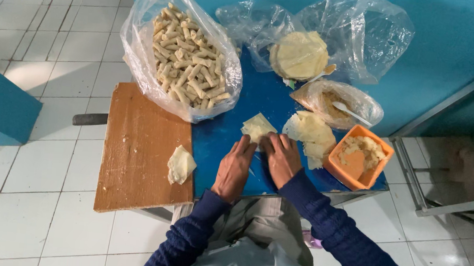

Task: The person sits at a small blue table and assembles filled snacks. They place flat dough wrappers in a row, spoon filling from an orange container onto the wrappers, fold or press the wrappers over the filling, and near the end handle and stack large round dough discs.

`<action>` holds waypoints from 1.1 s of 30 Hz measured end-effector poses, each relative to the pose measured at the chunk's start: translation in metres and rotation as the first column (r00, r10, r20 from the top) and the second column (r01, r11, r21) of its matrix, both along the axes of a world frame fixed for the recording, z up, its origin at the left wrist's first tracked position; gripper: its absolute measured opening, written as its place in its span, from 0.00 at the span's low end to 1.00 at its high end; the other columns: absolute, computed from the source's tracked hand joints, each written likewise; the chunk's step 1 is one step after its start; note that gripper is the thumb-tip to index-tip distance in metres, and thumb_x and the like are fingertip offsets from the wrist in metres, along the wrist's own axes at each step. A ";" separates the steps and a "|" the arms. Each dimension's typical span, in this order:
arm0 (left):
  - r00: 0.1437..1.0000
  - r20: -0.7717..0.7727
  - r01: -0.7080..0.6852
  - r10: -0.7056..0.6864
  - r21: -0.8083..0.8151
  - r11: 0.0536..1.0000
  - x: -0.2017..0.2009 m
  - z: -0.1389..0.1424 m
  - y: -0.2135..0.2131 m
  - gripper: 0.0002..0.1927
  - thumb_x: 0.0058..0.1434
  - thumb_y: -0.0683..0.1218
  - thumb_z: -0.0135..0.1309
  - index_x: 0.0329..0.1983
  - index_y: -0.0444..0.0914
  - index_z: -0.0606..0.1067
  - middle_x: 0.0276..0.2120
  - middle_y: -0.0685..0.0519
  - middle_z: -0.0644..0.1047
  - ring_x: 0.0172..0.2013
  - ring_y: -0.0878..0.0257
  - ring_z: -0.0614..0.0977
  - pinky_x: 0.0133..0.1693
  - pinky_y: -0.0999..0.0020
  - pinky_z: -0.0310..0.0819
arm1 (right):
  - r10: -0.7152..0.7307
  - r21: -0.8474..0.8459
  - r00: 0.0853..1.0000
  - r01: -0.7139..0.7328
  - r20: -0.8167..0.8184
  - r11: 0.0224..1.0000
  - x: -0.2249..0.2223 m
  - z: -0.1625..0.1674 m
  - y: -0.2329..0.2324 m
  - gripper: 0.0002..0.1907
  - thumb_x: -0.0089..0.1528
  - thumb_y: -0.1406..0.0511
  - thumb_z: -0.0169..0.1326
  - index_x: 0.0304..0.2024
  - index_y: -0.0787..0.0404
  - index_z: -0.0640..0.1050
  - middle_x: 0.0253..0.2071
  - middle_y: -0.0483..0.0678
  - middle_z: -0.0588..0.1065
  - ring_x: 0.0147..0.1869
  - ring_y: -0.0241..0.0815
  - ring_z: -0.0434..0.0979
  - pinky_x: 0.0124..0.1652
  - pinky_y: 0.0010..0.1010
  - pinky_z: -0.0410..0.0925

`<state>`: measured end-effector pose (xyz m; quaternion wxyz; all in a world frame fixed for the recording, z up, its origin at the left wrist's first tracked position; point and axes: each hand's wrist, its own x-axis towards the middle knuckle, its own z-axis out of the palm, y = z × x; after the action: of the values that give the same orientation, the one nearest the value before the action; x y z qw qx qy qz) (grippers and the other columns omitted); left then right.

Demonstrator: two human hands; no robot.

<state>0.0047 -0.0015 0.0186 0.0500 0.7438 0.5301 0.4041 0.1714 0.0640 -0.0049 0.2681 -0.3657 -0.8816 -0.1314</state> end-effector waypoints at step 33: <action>0.987 -0.159 -0.023 0.023 0.003 1.000 0.000 -0.008 0.003 0.22 0.57 0.36 0.49 0.55 0.36 0.76 0.62 0.42 0.73 0.59 0.48 0.74 0.55 0.56 0.70 | -0.069 -0.653 0.845 -0.355 -0.530 0.669 -0.010 0.060 0.099 0.14 0.67 0.65 0.55 0.55 0.58 0.81 0.49 0.44 0.83 0.50 0.37 0.83 0.49 0.28 0.74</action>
<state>0.0048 0.0017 0.0101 0.0024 0.7675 0.5408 0.3441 0.1610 0.1629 0.0546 0.3339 -0.3892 -0.7813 0.3557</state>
